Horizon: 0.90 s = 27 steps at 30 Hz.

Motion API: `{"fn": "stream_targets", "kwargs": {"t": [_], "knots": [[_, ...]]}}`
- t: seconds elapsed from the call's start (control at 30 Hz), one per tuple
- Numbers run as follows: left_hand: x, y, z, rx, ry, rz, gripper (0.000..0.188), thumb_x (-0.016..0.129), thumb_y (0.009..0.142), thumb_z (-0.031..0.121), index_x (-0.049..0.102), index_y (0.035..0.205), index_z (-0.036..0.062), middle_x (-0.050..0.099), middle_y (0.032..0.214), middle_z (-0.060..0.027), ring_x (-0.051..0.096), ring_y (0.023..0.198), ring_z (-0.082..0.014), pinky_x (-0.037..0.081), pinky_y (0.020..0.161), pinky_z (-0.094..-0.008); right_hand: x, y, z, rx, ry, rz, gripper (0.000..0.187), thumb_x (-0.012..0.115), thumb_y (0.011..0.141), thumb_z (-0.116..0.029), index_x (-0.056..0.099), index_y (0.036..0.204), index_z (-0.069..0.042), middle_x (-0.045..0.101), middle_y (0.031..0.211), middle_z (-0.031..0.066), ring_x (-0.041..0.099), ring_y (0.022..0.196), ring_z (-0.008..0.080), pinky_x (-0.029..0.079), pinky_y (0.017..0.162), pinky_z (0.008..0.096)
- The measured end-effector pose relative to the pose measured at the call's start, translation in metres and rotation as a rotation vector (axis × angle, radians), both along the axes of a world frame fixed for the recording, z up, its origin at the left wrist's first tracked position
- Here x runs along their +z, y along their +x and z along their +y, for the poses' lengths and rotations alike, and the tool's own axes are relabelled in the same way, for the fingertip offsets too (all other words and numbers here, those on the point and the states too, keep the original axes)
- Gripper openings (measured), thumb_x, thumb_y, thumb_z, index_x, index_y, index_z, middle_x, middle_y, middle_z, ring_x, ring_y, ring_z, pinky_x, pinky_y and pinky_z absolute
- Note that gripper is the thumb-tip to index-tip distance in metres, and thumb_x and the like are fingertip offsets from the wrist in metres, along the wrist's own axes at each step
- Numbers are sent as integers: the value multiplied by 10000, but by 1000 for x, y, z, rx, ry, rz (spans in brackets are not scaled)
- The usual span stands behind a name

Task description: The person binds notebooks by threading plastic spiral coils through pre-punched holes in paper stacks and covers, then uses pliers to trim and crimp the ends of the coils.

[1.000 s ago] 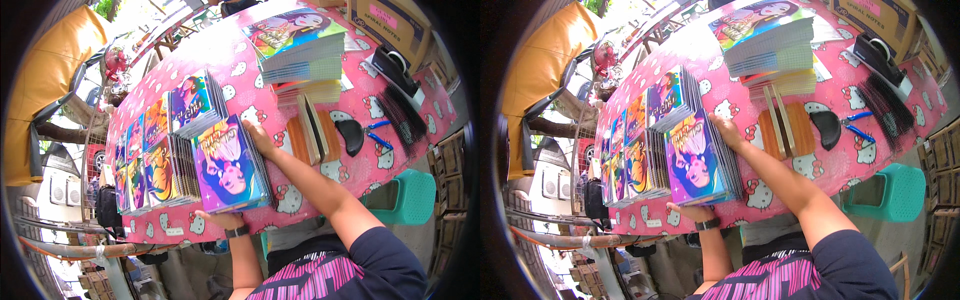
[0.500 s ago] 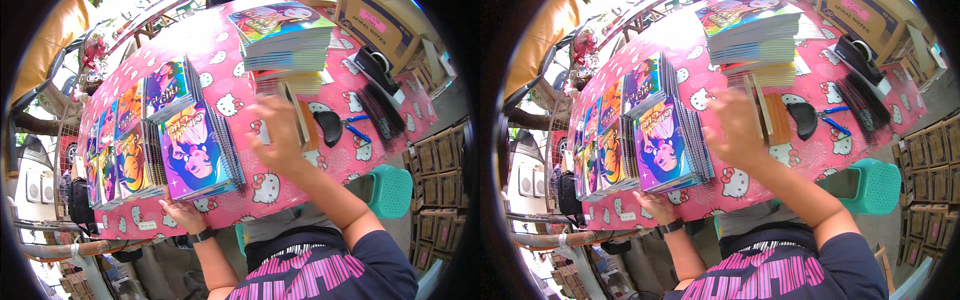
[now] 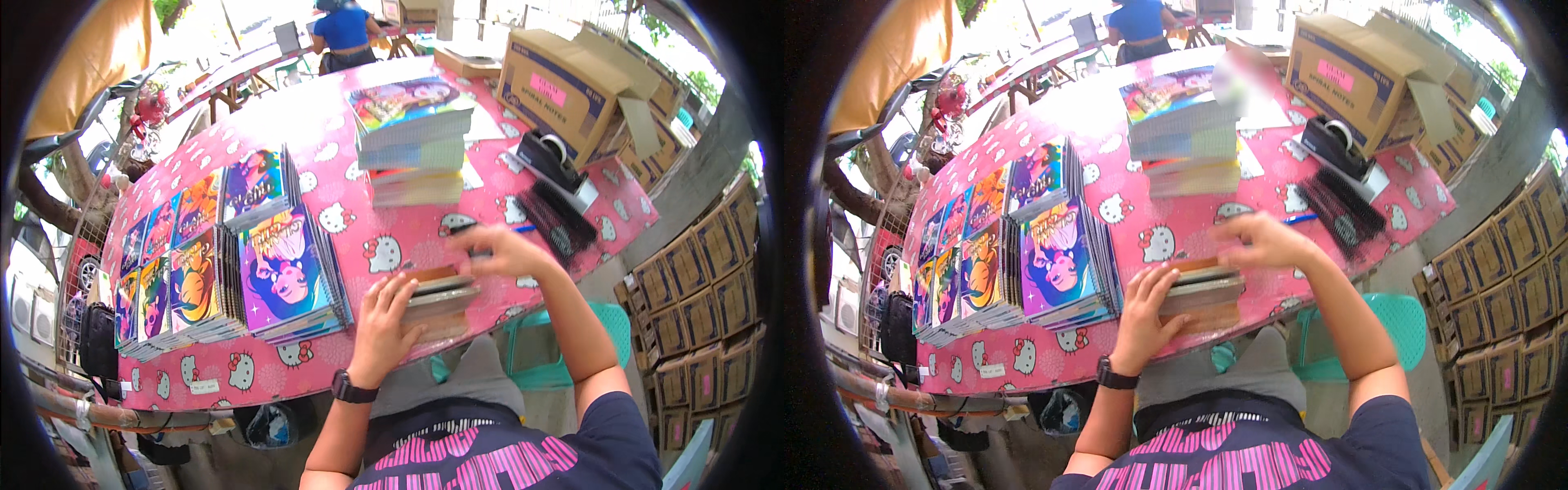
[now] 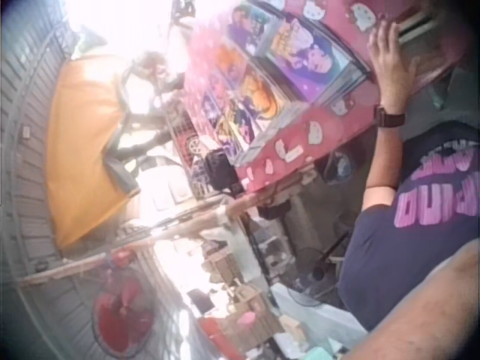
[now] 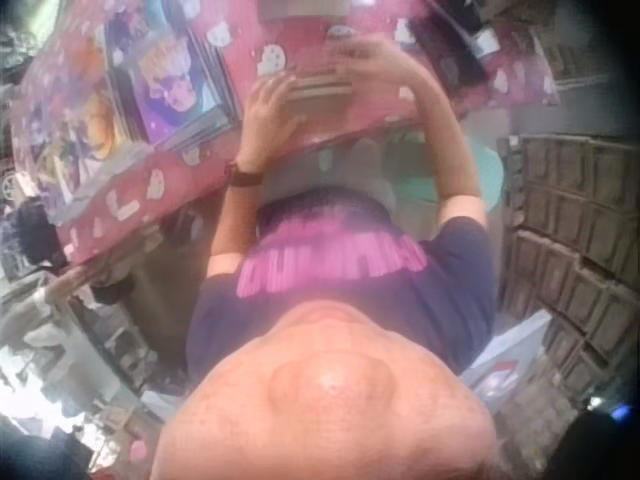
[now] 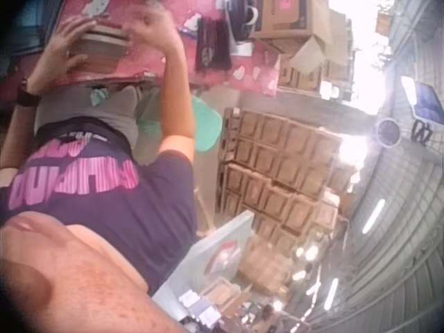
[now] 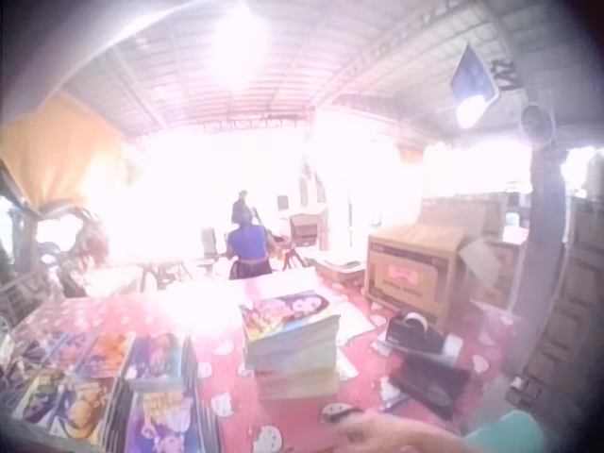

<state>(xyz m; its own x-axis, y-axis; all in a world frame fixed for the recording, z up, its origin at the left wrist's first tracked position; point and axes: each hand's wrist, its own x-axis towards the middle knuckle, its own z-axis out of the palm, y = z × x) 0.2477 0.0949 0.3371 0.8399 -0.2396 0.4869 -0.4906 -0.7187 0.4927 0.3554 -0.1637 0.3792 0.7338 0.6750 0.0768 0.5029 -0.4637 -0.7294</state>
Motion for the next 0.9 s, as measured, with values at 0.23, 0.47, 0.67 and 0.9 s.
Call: {"fn": "stream_targets", "kwargs": {"t": [0.23, 0.47, 0.67, 0.9], "knots": [[-21, 13, -38, -22, -125, -56, 549, 713, 680, 10, 587, 1208, 94, 580, 1110, -108, 518, 1052, -320, 425, 919, -420, 27, 219, -20, -1120, 455, -337, 425, 732, 795, -365, 686, 990, 10, 695, 825, 115, 649, 772, 191, 497, 713, 317], [-26, 16, -41, -59, -101, -44, 554, 729, 724, 61, 566, 1253, 96, 568, 1183, -109, 518, 1096, -302, 411, 930, -404, 39, 230, -61, -974, 159, -289, 238, 713, 837, -222, 707, 964, -20, 698, 751, 51, 633, 616, 148, 490, 563, 281], [7, 35, -21, 143, -609, -146, 720, 765, 785, 188, 406, 1384, 15, 456, 1411, -157, 444, 1261, -270, 370, 1008, -400, 55, 63, -28, -623, 895, -378, 217, 650, 907, -128, 602, 1055, 24, 666, 891, 84, 660, 774, 124, 537, 617, 250], [5, 36, 4, -108, -647, -95, 313, 630, 864, 60, 579, 1158, -32, 678, 1006, -115, 650, 902, -185, 513, 818, -326, -30, -58, -39, -416, 1012, 42, 139, 619, 900, -7, 615, 1038, -3, 648, 977, 32, 594, 886, 82, 480, 768, 233]]}}
